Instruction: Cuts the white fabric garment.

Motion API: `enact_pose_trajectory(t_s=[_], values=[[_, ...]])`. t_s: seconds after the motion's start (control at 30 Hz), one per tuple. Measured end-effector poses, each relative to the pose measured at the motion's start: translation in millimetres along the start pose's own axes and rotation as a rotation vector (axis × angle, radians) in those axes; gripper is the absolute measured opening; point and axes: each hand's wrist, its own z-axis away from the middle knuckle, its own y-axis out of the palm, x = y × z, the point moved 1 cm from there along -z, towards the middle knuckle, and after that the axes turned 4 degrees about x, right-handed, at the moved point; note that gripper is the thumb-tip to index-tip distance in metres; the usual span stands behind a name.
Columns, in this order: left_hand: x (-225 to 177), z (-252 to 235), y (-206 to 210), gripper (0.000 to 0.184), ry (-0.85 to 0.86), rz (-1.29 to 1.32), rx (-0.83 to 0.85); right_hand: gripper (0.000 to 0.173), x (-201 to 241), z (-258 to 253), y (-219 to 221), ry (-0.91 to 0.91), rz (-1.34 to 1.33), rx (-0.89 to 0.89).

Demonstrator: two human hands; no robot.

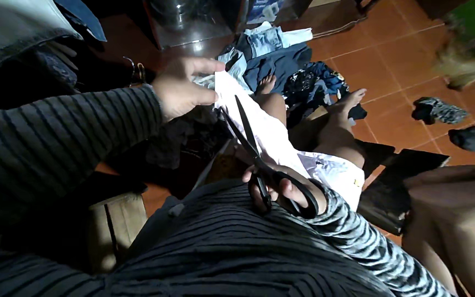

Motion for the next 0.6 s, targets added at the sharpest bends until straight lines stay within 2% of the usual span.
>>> enact_pose_trajectory(t_s=[0.13,0.27,0.33,0.43,0.6], values=[[3.4,-2.0,-0.3,0.057,-0.017,0.047,0.02,0.059,2.6,-3.0,3.0,-0.044,0.068,-0.1],[2.4,0.5,3.2,0.045,-0.131,0.279,0.08,0.053,2.5,-3.8,3.3,-0.05,0.181,-0.153],[4.8,-2.2,1.9,0.036,-0.147,0.337,0.017,0.052,2.4,-3.4,2.7,-0.013,0.195,-0.128],[4.6,-6.7,-4.3,0.033,-0.147,0.335,-0.065,0.054,2.7,-3.1,3.2,0.023,0.195,-0.074],[4.4,-7.9,-6.5,0.034,-0.152,0.353,-0.065,0.048,8.2,-2.6,1.0,-0.001,0.131,0.067]])
